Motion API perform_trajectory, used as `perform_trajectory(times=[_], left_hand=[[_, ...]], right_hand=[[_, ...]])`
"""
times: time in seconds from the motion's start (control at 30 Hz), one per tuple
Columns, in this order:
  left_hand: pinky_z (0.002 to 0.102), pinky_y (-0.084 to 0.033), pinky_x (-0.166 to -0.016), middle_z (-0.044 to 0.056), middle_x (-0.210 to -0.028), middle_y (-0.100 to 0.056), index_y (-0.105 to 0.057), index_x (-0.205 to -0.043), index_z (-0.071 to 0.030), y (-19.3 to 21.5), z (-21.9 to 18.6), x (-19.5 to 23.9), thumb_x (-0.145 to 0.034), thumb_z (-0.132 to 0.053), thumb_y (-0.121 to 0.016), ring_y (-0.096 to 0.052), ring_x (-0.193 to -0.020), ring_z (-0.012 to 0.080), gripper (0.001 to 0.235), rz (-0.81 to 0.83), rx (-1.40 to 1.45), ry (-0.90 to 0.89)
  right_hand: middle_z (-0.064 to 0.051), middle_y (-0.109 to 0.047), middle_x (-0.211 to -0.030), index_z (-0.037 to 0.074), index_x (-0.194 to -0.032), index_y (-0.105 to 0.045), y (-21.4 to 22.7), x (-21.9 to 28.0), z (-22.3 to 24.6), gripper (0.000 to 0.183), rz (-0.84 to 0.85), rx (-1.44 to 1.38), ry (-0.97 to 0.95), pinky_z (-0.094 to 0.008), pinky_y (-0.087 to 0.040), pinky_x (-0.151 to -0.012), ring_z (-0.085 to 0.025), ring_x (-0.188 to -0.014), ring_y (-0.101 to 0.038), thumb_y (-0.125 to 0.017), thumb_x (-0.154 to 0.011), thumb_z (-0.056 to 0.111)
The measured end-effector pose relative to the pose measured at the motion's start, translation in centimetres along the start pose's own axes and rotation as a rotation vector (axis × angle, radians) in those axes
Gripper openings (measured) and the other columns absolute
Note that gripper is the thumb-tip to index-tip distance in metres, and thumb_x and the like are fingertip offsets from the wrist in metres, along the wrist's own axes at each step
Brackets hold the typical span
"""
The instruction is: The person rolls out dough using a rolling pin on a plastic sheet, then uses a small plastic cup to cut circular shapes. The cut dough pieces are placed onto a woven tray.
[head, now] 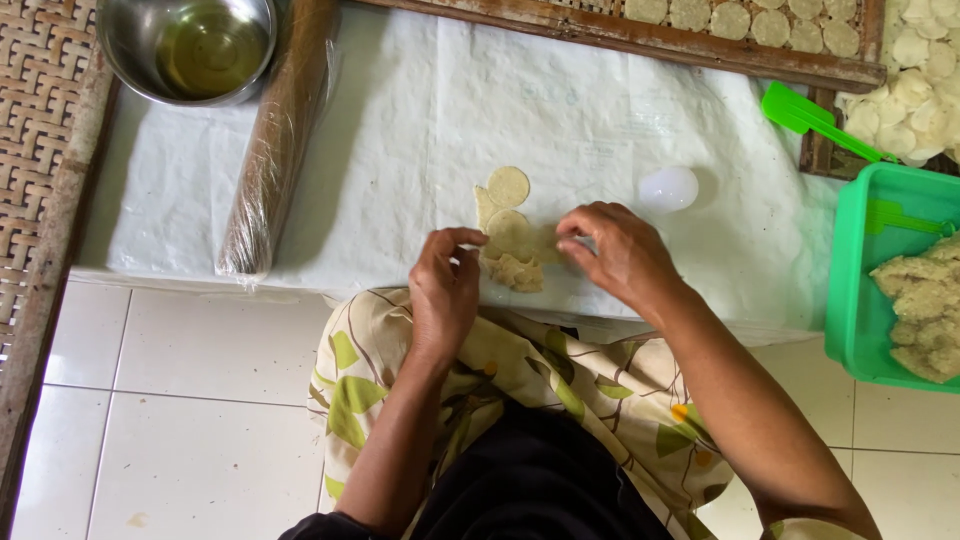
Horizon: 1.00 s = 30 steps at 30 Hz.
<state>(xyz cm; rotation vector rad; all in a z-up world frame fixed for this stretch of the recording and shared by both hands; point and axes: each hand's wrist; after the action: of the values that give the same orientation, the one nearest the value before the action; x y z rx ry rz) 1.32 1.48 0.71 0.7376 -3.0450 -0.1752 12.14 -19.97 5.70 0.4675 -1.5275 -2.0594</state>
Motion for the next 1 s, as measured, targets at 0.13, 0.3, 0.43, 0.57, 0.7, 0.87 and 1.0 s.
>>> perform_trajectory(times=[0.13, 0.3, 0.43, 0.57, 0.7, 0.87, 1.0], left_hand=[[0.031, -0.058, -0.067, 0.009, -0.098, -0.075, -0.073, -0.1, -0.012, 0.6, -0.6, -2.5, -0.087, 0.01, -0.062, -0.072, -0.082, 0.0243, 0.027, -0.085, 0.028, -0.074], [0.031, -0.06, -0.071, 0.003, -0.104, -0.074, -0.071, -0.103, -0.012, 1.5, -4.7, -4.8, -0.092, 0.01, -0.059, -0.07, -0.084, 0.0184, 0.028, -0.112, 0.063, -0.11], [0.029, -0.059, -0.07, 0.001, -0.103, -0.074, -0.07, -0.103, -0.013, 1.0, -5.7, -6.2, -0.092, 0.008, -0.06, -0.071, -0.085, 0.0171, 0.027, -0.106, 0.077, -0.135], [0.026, -0.057, -0.068, -0.003, -0.101, -0.072, -0.07, -0.103, -0.017, 0.3, -6.9, -7.3, -0.093, 0.006, -0.061, -0.069, -0.084, 0.0139, 0.027, -0.081, 0.119, -0.168], [0.023, -0.053, -0.064, -0.003, -0.1, -0.072, -0.07, -0.102, -0.018, -0.8, -7.6, -8.3, -0.094, 0.006, -0.059, -0.066, -0.08, 0.0123, 0.028, -0.061, 0.168, -0.199], [0.022, -0.053, -0.062, 0.001, -0.103, -0.068, -0.066, -0.103, -0.008, -1.6, -8.6, -9.8, -0.09, 0.012, -0.061, -0.059, -0.076, 0.0096, 0.025, 0.001, 0.169, -0.312], [0.022, -0.055, -0.066, 0.0, -0.101, -0.066, -0.065, -0.103, -0.01, -2.5, -8.9, -11.1, -0.089, 0.014, -0.059, -0.058, -0.077, 0.0097, 0.028, 0.035, 0.21, -0.331]], right_hand=[[0.0, -0.065, -0.108, 0.021, -0.104, -0.068, -0.2, 0.3, 2.1, 0.024, 0.04, 0.091, 0.044, -0.042, -0.058, -0.088, -0.026, -0.108, -0.066, -0.08, -0.083, 0.024], [-0.004, -0.058, -0.106, 0.017, -0.097, -0.064, -0.8, 0.0, 2.5, 0.02, -0.034, 0.135, 0.142, -0.045, -0.057, -0.076, -0.032, -0.101, -0.064, -0.079, -0.087, 0.025], [-0.005, -0.056, -0.104, 0.017, -0.1, -0.064, -0.8, -0.2, 2.6, 0.02, -0.024, 0.159, 0.149, -0.046, -0.056, -0.074, -0.033, -0.099, -0.064, -0.078, -0.087, 0.024], [-0.007, -0.056, -0.1, 0.018, -0.108, -0.061, -0.8, -0.4, 2.4, 0.022, -0.034, 0.16, 0.182, -0.048, -0.055, -0.072, -0.035, -0.095, -0.065, -0.072, -0.089, 0.019], [-0.006, -0.061, -0.094, 0.02, -0.108, -0.062, -0.8, -0.5, 1.9, 0.019, -0.031, 0.064, 0.2, -0.044, -0.056, -0.074, -0.032, -0.091, -0.066, -0.066, -0.092, 0.01], [0.005, -0.063, -0.098, 0.018, -0.101, -0.067, 0.4, -0.7, 3.4, 0.026, -0.062, -0.035, 0.214, -0.035, -0.051, -0.068, -0.018, -0.084, -0.062, -0.068, -0.087, -0.003], [0.004, -0.065, -0.098, 0.013, -0.092, -0.069, 1.2, -0.9, 4.1, 0.024, 0.008, -0.07, 0.166, -0.034, -0.049, -0.068, -0.018, -0.084, -0.062, -0.065, -0.081, -0.007]])
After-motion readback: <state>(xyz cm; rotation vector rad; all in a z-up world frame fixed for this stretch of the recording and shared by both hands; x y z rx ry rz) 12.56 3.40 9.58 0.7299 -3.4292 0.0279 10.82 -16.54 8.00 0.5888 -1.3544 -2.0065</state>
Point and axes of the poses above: each hand's wrist, its own x-axis away from the middle knuckle, its own y-axis out of the back of the hand, z = x × y
